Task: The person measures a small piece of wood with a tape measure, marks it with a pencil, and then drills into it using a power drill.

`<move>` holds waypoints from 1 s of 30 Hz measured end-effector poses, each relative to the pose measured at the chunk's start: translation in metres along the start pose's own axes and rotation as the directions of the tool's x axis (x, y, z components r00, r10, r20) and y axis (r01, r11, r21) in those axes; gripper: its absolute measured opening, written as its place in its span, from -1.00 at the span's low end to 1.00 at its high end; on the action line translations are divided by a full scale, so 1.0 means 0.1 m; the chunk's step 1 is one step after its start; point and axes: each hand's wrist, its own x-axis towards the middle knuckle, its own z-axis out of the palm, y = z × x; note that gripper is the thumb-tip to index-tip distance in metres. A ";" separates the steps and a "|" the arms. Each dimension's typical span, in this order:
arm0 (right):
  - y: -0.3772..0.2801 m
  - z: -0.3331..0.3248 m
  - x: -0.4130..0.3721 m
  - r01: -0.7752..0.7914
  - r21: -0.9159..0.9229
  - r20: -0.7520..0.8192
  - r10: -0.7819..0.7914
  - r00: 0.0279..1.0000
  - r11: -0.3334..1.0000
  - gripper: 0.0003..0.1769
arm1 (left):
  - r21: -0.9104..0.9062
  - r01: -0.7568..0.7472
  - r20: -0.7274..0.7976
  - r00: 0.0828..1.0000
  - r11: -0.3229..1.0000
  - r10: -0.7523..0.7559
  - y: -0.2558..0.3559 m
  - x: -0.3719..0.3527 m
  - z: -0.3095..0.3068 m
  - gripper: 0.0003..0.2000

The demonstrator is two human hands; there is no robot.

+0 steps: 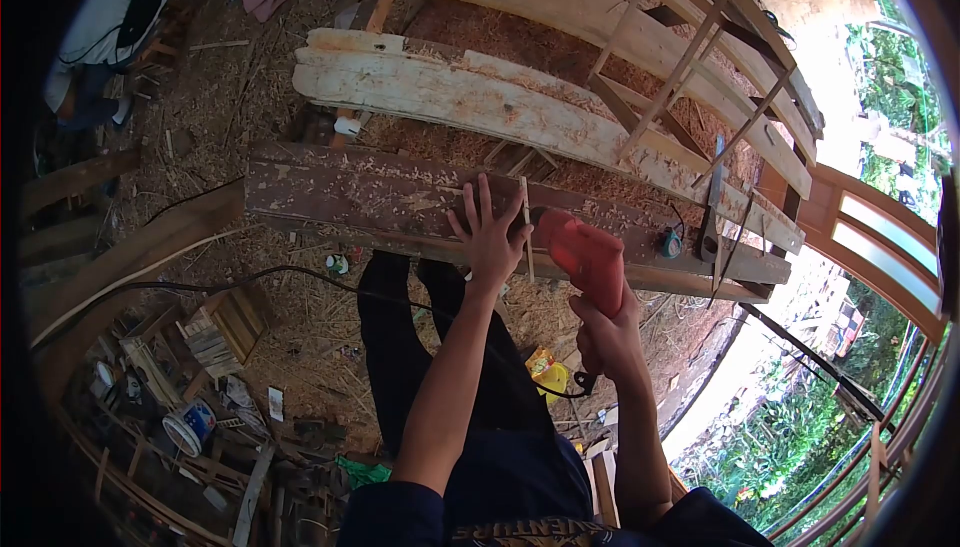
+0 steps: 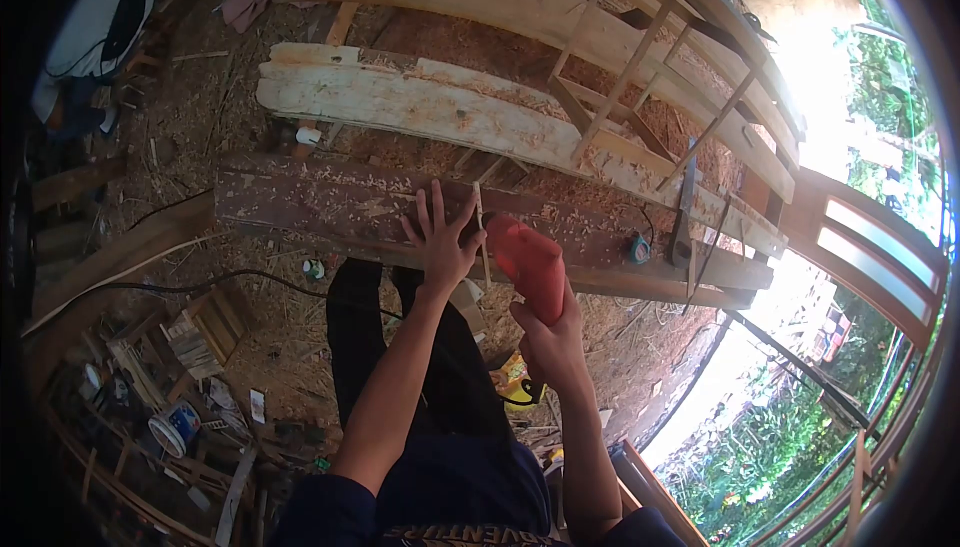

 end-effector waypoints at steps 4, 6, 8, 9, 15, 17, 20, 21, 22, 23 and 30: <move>0.01 -0.02 0.01 0.003 0.003 -0.005 -0.003 1.000 1.000 -0.52 | 0.008 0.001 0.002 1.000 1.000 -0.001 0.00 0.01 -0.01 -0.34; 0.00 -0.03 0.00 -0.028 0.017 -0.018 0.028 0.999 0.999 -0.53 | 0.008 0.005 0.008 1.000 1.000 -0.005 0.00 0.01 0.01 -0.35; -0.01 -0.02 0.00 -0.035 0.021 -0.017 0.035 0.999 0.999 -0.54 | 0.003 0.009 0.011 1.000 1.000 -0.009 -0.02 0.01 0.03 -0.35; -0.02 -0.01 -0.01 -0.027 0.018 -0.011 0.027 1.000 0.999 -0.55 | 0.004 0.007 0.010 1.000 1.000 -0.007 -0.03 0.01 0.03 -0.35; 0.02 0.00 0.00 0.000 0.007 -0.011 0.000 1.000 1.000 -0.57 | 0.017 -0.002 0.003 1.000 1.000 0.002 0.00 0.01 0.00 -0.37; 0.01 0.00 -0.01 -0.013 0.014 -0.006 0.013 1.000 1.000 -0.57 | 0.024 -0.002 0.002 1.000 1.000 0.002 0.00 0.00 0.00 -0.38; 0.00 0.01 -0.02 -0.013 0.002 -0.002 0.013 1.000 1.000 -0.56 | 0.013 0.004 0.013 1.000 1.000 -0.004 0.00 0.00 -0.01 -0.38; -0.01 0.02 -0.03 -0.009 -0.004 -0.007 0.009 1.000 1.000 -0.56 | 0.013 0.006 0.017 1.000 1.000 -0.006 0.00 0.01 -0.02 -0.38; -0.02 0.03 -0.03 -0.005 -0.011 -0.012 0.005 1.000 1.000 -0.56 | 0.013 0.009 0.022 1.000 1.000 -0.009 0.01 0.01 -0.02 -0.37; 0.00 0.03 -0.03 0.000 -0.004 -0.008 0.000 1.000 1.000 -0.56 | 0.014 0.011 0.026 1.000 1.000 -0.011 0.01 0.01 -0.03 -0.37; 0.03 0.02 -0.03 -0.005 0.020 -0.002 0.005 1.000 1.000 -0.55 | -0.006 0.008 0.027 1.000 1.000 -0.008 -0.03 0.00 0.02 -0.34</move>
